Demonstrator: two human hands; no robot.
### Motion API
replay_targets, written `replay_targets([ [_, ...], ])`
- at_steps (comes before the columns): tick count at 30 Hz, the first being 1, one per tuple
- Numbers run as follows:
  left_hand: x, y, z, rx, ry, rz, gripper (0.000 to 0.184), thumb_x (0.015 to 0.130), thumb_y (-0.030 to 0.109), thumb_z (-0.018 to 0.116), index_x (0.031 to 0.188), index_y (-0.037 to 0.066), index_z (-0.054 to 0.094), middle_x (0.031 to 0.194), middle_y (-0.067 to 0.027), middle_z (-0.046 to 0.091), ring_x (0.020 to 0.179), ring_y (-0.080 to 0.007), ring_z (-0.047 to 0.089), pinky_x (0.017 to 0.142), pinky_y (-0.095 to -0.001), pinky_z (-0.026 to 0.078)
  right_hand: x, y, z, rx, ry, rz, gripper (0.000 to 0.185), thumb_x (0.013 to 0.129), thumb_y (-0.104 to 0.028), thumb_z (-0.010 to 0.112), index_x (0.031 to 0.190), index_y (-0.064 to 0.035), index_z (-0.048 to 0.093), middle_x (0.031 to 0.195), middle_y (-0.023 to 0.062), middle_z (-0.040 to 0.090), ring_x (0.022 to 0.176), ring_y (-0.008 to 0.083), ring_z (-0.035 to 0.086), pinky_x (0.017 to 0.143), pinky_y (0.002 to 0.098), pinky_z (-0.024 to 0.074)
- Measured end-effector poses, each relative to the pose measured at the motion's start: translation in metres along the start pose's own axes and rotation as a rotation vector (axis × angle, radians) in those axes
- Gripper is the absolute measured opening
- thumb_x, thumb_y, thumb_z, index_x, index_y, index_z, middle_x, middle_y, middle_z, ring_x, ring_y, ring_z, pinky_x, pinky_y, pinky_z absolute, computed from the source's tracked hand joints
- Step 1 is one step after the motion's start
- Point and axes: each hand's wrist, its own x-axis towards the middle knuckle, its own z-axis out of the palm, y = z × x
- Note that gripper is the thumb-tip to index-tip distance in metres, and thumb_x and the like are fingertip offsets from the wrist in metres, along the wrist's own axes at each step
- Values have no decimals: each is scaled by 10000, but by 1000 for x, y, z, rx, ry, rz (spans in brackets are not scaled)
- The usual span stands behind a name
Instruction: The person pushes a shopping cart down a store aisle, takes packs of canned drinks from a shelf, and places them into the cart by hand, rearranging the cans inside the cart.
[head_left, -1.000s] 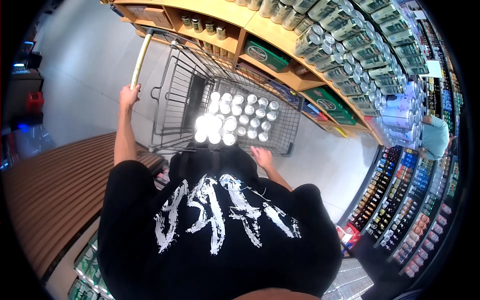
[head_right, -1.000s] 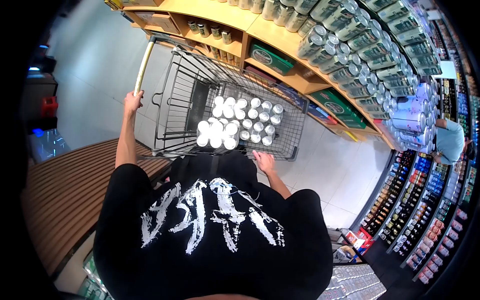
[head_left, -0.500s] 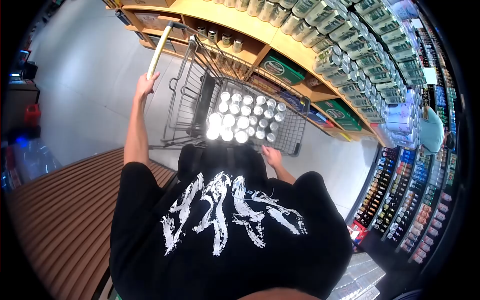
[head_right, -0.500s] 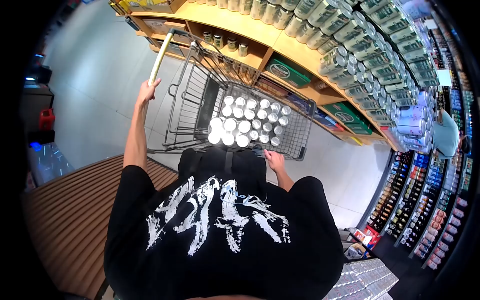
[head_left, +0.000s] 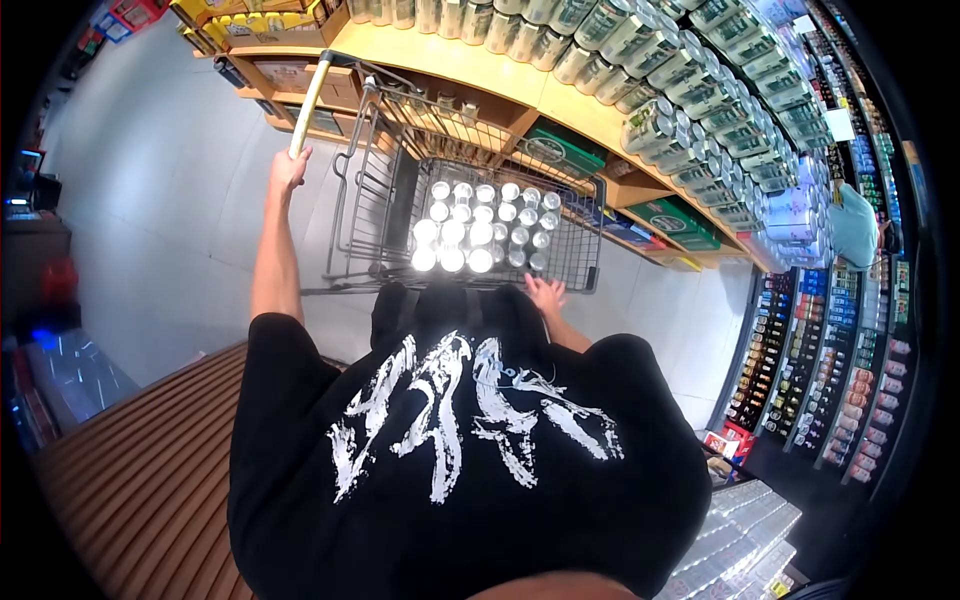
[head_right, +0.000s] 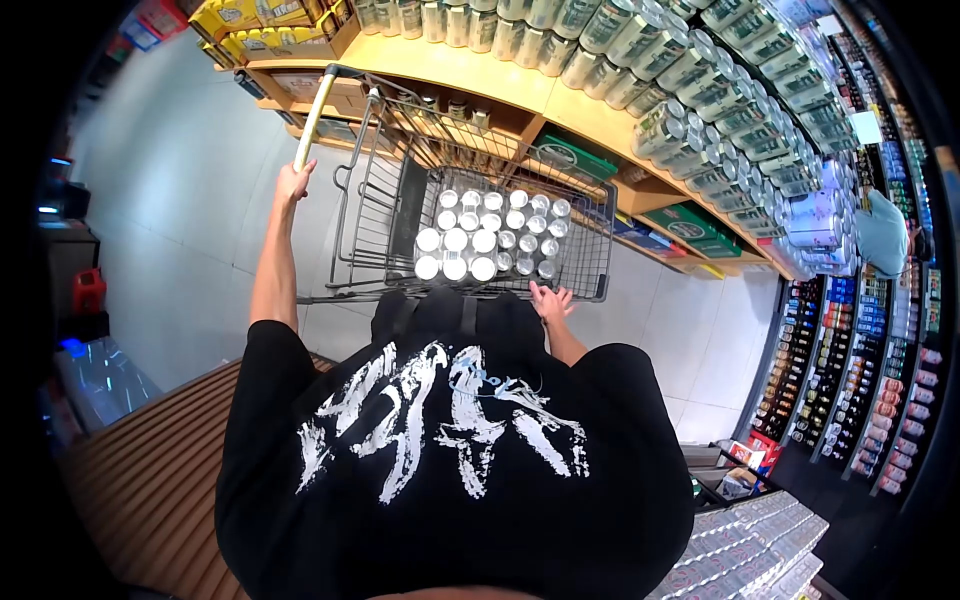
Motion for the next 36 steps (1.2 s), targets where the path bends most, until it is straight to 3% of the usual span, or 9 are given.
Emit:
replay_targets([
  [16, 67, 18, 1, 28, 4, 0, 485, 842, 436, 645, 1012, -17, 620, 637, -75, 573, 481, -172, 574, 459, -317, 493, 14, -48, -48, 2, -167, -36, 647, 862, -719, 309, 1295, -281, 510, 1520, 188, 145, 1406, 422, 15, 1069, 658, -3],
  [20, 65, 23, 0, 90, 91, 36, 514, 833, 473, 640, 1045, 6, 625, 602, -79, 592, 462, -172, 568, 491, -332, 503, 23, -62, -71, -143, -323, -113, 699, 845, -741, 293, 1267, -244, 544, 1391, 116, 456, 1372, 351, 256, 1008, 714, -105],
  [21, 53, 37, -6, 110, 43, -32, 505, 838, 409, 664, 1144, 18, 576, 806, -117, 632, 642, -176, 600, 639, -352, 518, 25, -62, -70, -153, -286, -109, 693, 850, -725, 315, 1248, -216, 567, 1264, 78, 581, 1307, 297, 392, 1022, 687, -127],
  [24, 39, 40, -1, -108, 543, 491, 544, 855, 282, 670, 1282, 25, 452, 1076, -149, 548, 919, -209, 543, 839, -370, 459, 49, -43, -59, -75, -335, -186, 643, 855, -689, 363, 1208, -205, 598, 1218, 75, 611, 1256, 259, 463, 1047, 634, -153],
  [25, 24, 55, -6, -172, 604, 486, 565, 864, 219, 653, 1323, 29, 386, 1142, -148, 489, 994, -224, 488, 894, -371, 414, 52, -40, -58, -32, -261, -221, 505, 864, -566, 490, 1150, -177, 636, 1111, 76, 664, 1136, 249, 567, 1118, 536, 113],
  [28, -40, 100, 2, -224, 717, 571, 554, 893, 126, 589, 1355, 14, 304, 1183, -150, 437, 1060, -237, 438, 947, -377, 361, 90, -16, -25, 342, -102, -216, 380, 851, -429, 588, 1081, -137, 667, 1003, 80, 695, 996, 245, 638, 973, 402, 412],
  [29, -51, 98, 17, -233, 679, 605, 505, 892, 109, 581, 1324, 11, 338, 1179, -146, 449, 1056, -232, 444, 944, -370, 363, 91, -25, -31, 502, -113, -138, 326, 838, -345, 630, 1036, -91, 677, 924, 91, 704, 918, 228, 659, 781, 326, 508],
  [33, -104, 97, 96, -52, 281, 852, 307, 862, 21, 565, 1163, 30, 506, 1096, -153, 564, 995, -270, 549, 926, -371, 409, 105, -60, -46, 497, -156, -320, 415, 825, -357, 665, 1098, -46, 644, 991, 121, 690, 882, 220, 660, 815, 321, 501],
  [36, -102, 40, 178, 163, -86, 834, 464, 868, 131, 605, 1305, 66, 462, 1171, -201, 559, 1089, -320, 550, 982, -385, 406, 99, -118, -63, 718, -349, -368, 514, 815, -360, 694, 1169, -2, 589, 973, 129, 681, 828, 178, 648, 769, 290, 510],
])
